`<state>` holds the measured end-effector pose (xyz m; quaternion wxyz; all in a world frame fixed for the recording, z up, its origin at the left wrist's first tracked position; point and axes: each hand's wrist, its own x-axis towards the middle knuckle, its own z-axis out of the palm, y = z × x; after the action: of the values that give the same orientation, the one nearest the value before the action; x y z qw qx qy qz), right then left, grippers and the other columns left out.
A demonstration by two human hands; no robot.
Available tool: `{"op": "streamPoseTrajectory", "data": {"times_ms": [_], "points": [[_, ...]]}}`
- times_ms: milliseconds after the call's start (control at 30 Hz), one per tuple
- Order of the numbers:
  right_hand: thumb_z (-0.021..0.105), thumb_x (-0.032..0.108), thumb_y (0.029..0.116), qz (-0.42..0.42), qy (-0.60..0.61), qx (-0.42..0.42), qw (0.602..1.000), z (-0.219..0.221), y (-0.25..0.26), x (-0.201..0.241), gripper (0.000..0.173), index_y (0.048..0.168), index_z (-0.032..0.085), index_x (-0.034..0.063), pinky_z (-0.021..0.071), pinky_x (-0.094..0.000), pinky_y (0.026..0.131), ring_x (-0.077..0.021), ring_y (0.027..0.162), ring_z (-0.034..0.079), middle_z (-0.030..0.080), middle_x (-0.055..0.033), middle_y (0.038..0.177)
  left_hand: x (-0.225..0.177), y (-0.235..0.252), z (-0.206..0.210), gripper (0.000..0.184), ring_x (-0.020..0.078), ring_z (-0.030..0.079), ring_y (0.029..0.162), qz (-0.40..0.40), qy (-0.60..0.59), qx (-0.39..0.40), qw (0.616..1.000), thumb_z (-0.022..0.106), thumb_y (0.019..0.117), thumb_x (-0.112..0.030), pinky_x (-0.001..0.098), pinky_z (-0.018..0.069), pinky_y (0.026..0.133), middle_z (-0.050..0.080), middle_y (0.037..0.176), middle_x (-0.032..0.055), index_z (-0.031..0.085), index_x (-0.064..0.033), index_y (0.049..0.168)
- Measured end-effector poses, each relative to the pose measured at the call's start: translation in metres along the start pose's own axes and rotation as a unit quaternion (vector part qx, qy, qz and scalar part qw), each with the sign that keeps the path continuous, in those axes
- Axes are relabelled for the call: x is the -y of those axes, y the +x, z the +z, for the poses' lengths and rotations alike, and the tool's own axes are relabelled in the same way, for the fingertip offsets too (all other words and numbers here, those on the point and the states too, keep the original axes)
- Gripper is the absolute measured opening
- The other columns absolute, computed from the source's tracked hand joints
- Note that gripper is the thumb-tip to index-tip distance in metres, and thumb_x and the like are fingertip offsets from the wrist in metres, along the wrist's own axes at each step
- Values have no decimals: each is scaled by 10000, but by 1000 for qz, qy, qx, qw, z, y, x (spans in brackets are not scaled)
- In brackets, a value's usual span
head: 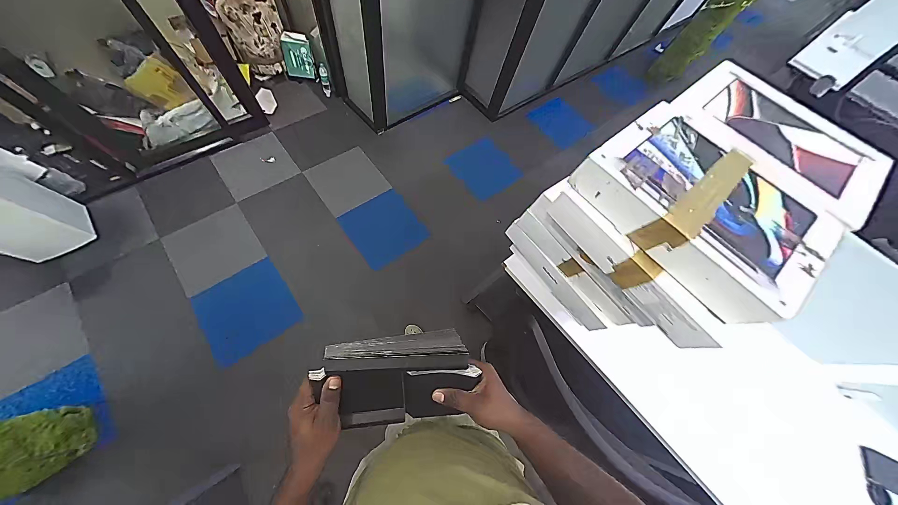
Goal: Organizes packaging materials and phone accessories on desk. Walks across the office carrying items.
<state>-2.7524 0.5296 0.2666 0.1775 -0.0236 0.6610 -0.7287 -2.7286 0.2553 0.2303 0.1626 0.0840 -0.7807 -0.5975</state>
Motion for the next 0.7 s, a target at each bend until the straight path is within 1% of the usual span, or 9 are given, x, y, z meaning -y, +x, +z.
{"op": "streamPoseTrajectory", "data": {"times_ms": [67, 167, 233, 300, 333, 400, 467, 567, 700], "points": [[838, 36, 801, 1, -17, 0, 1000, -33, 51, 9, 361, 1136, 703, 15, 618, -262, 909, -51, 949, 735, 778, 9, 1026, 2, 42, 33, 460, -82, 660, 848, -11, -17, 7, 1000, 573, 1029, -389, 153, 575, 789, 700, 909, -87, 617, 60, 1117], [855, 66, 792, 17, -41, 30, 999, -79, 119, 40, 371, 1132, 710, 43, 605, -240, 912, -26, 960, 721, 772, 31, 1031, -2, 107, 63, 217, 48, 720, 853, -65, -150, 80, 983, 689, 966, -279, 253, 616, 780, 756, 956, -67, 677, -124, 1118], [863, 107, 797, 7, -74, 75, 994, -107, 163, 75, 400, 1161, 704, 60, 585, -203, 923, 19, 984, 700, 763, 59, 1051, -11, 161, 73, 241, 68, 731, 867, -74, -183, 162, 967, 806, 849, -272, 268, 621, 789, 771, 966, -56, 738, -196, 1067], [852, 185, 823, -4, -149, 130, 980, -129, 202, 109, 366, 1132, 703, 56, 574, -191, 885, 39, 944, 680, 747, 51, 1010, -17, 213, 77, 300, 49, 723, 908, -39, -168, 266, 948, 851, 798, -289, 255, 614, 821, 767, 1003, -71, 759, -249, 1081], [832, 234, 840, -6, -212, 153, 965, -135, 221, 126, 344, 1094, 708, 38, 557, -225, 830, 2, 888, 661, 724, 8, 956, -20, 238, 81, 318, 40, 711, 898, -18, -155, 304, 940, 865, 778, -287, 243, 607, 804, 754, 994, -79, 749, -254, 1072], [765, 271, 899, -26, -328, 202, 922, -145, 258, 154, 324, 1069, 711, 0, 524, -410, 757, -193, 818, 653, 699, -127, 881, -28, 277, 97, 415, 36, 712, 901, -1, -131, 344, 930, 886, 732, -223, 227, 611, 792, 751, 1022, -85, 735, -241, 1118], [705, 249, 963, -22, -412, 241, 879, -150, 294, 176, 310, 1151, 706, 2, 510, -569, 824, -357, 881, 676, 709, -205, 926, -31, 308, 120, 475, 51, 716, 914, -11, -85, 363, 928, 875, 719, -176, 248, 616, 800, 753, 1051, -72, 717, -195, 1167], [679, 190, 980, -28, -462, 257, 849, -161, 341, 184, 224, 1140, 700, 35, 515, -590, 822, -382, 869, 681, 705, -189, 891, -21, 350, 165, 448, 56, 723, 850, -10, 28, 396, 918, 851, 742, -212, 278, 627, 759, 759, 973, -20, 704, -86, 1147], [650, 174, 996, 30, -474, 259, 841, -186, 400, 183, 243, 1207, 699, 63, 494, -606, 895, -397, 942, 679, 715, -194, 942, 10, 414, 233, 404, 81, 717, 747, 63, 140, 457, 876, 801, 772, -379, 376, 618, 695, 751, 845, -11, 749, -127, 1084]]}}
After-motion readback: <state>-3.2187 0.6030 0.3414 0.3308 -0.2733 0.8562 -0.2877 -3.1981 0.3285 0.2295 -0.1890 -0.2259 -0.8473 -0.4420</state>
